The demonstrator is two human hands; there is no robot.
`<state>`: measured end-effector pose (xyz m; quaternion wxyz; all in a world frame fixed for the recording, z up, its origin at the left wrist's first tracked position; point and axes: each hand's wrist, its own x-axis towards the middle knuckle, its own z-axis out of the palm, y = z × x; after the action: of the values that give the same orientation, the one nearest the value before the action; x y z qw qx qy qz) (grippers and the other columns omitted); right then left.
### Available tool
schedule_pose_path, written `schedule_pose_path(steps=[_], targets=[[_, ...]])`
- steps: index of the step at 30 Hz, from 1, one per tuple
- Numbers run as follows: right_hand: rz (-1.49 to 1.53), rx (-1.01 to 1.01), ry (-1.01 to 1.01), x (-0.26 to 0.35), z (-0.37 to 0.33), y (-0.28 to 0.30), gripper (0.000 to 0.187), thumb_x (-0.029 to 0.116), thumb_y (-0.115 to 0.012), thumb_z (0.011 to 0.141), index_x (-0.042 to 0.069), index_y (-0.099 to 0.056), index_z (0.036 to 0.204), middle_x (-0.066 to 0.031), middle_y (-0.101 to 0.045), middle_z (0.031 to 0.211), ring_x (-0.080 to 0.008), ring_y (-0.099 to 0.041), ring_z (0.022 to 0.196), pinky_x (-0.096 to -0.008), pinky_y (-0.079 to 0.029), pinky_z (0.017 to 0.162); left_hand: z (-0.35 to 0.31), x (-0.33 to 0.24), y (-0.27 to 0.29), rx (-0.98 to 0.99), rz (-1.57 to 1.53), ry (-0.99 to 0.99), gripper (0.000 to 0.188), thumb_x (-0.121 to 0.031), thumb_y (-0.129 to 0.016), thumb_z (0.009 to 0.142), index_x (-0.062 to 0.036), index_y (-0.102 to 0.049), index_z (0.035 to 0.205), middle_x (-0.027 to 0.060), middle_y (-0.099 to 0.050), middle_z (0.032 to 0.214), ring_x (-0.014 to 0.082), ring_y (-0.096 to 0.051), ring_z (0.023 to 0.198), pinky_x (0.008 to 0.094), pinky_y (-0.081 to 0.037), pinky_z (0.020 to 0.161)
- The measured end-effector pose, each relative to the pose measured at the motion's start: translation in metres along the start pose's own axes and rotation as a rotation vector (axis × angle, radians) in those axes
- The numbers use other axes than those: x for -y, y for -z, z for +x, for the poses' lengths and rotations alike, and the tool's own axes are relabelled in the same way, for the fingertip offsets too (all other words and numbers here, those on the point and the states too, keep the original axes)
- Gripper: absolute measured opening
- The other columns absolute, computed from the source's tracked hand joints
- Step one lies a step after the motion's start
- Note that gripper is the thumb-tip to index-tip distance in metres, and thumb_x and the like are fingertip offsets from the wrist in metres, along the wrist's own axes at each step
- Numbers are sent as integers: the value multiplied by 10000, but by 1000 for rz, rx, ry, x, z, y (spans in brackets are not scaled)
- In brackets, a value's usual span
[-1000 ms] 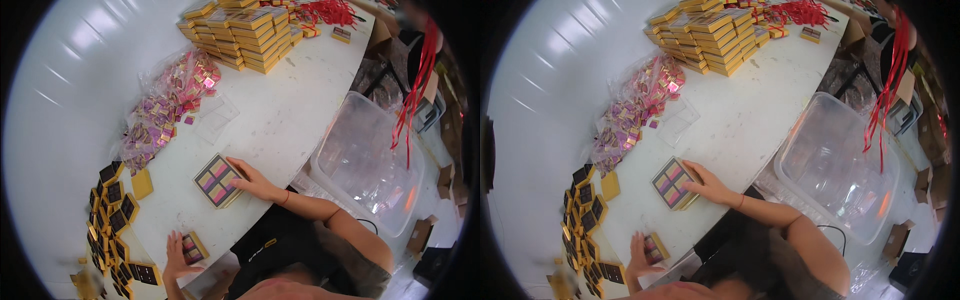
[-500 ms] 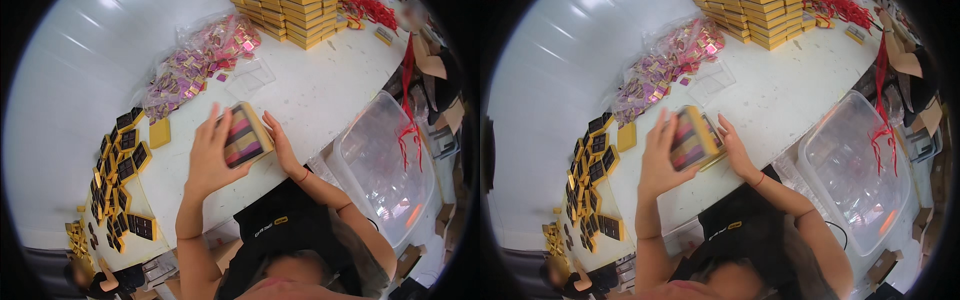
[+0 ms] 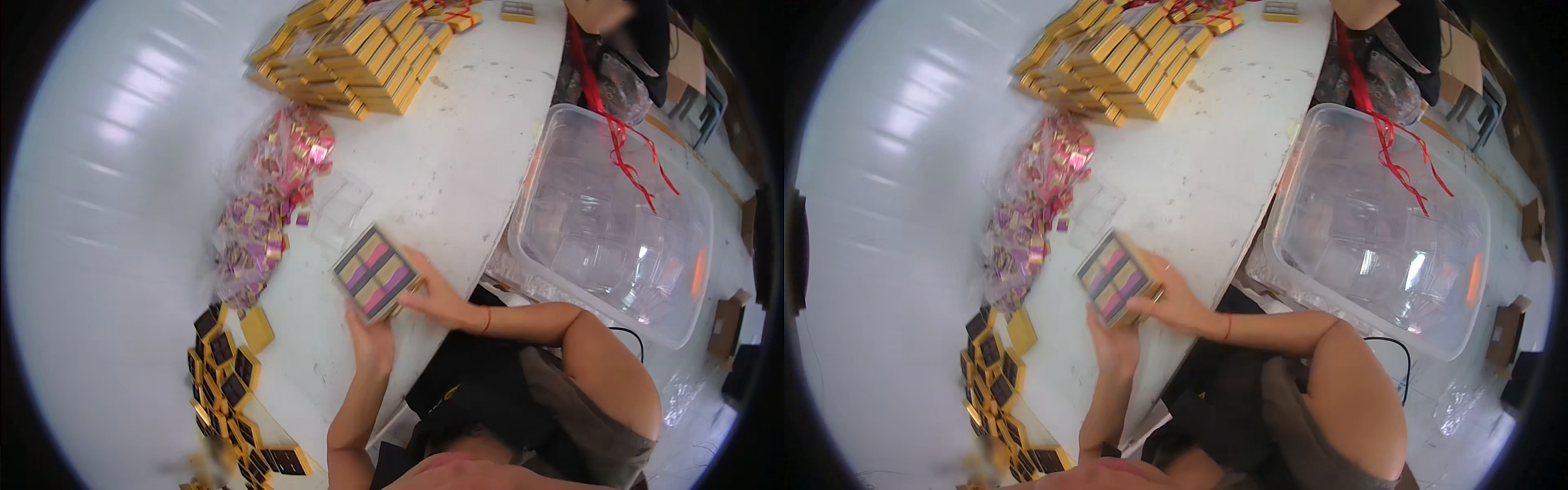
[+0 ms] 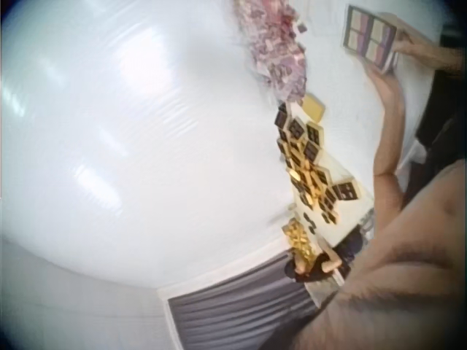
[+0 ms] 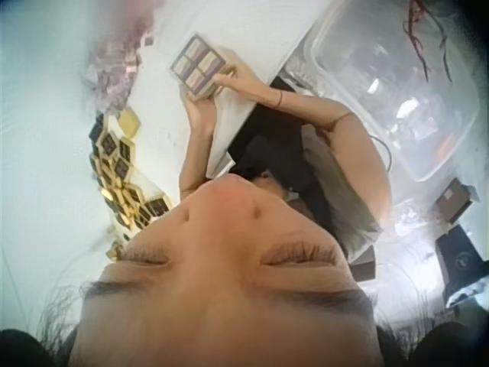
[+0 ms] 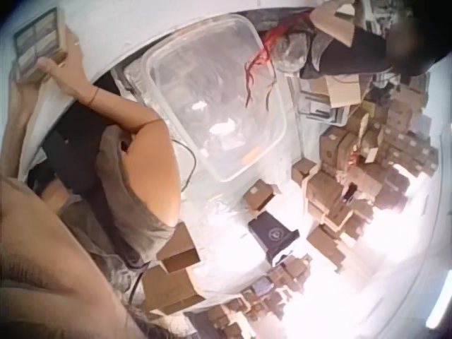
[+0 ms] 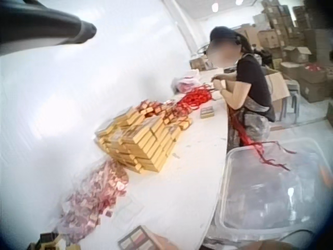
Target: The person assembles small square cosmetic palettes by placing pink and purple foil-wrapped inserts into black trays with four compartments. They handle the inserts by hand, arrange them in rows, and place clear plastic covers over the filled trays. The finished palettes are stacked on the table.
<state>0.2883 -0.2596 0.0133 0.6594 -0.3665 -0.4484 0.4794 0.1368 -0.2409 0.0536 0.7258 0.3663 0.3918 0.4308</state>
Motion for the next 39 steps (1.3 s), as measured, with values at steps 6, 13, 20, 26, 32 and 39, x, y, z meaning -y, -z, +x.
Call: schedule_pose_path(steps=[6,13,20,26,32,39], targets=[[91,-363,28,47,77,138,586,267,-675,868,-21,-452,1328,-107,-558,1214,-175,-528,1124,-332,-421,1004,128,39,-125,299,131,89,611,-524,-322,1033,-125,-299,1496,35,-388,1485,189,-370,1358,397,-280,1133],[68,-593,63,91,155,290,469,322,-602,859,7,-562,1204,-74,-611,1127,-170,-553,1044,-305,-433,923,252,86,-279,344,86,121,648,-522,-440,1007,-82,-345,1474,21,-409,1458,165,-388,1303,335,-267,1109],[78,-636,145,103,246,344,485,374,-604,854,34,-586,1198,-63,-610,1163,-155,-523,1083,-304,-371,977,344,70,-374,290,6,19,554,-524,-374,1001,-139,-453,1391,37,-504,1382,194,-465,1285,360,-358,1073],[87,-443,273,122,372,365,490,438,-598,863,51,-617,1162,-43,-629,1121,-155,-542,1047,-293,-391,954,405,13,-394,223,-127,-70,567,-547,-416,981,-136,-488,1365,36,-538,1362,203,-498,1254,385,-362,1082],[-74,-388,68,104,488,412,510,541,-595,838,106,-660,1096,-37,-662,996,-166,-574,973,-308,-437,889,264,35,-310,719,198,-44,659,-413,-349,1058,-35,-150,1560,100,-65,1649,326,-181,1487,491,-215,1185],[-221,-390,46,89,525,341,911,478,-788,691,-29,-411,1347,-180,-526,1283,-259,-518,1180,-387,-418,999,99,-12,-98,432,490,-68,386,-44,-508,972,-21,-513,1358,153,-411,1495,290,-513,1289,407,-419,1053]])
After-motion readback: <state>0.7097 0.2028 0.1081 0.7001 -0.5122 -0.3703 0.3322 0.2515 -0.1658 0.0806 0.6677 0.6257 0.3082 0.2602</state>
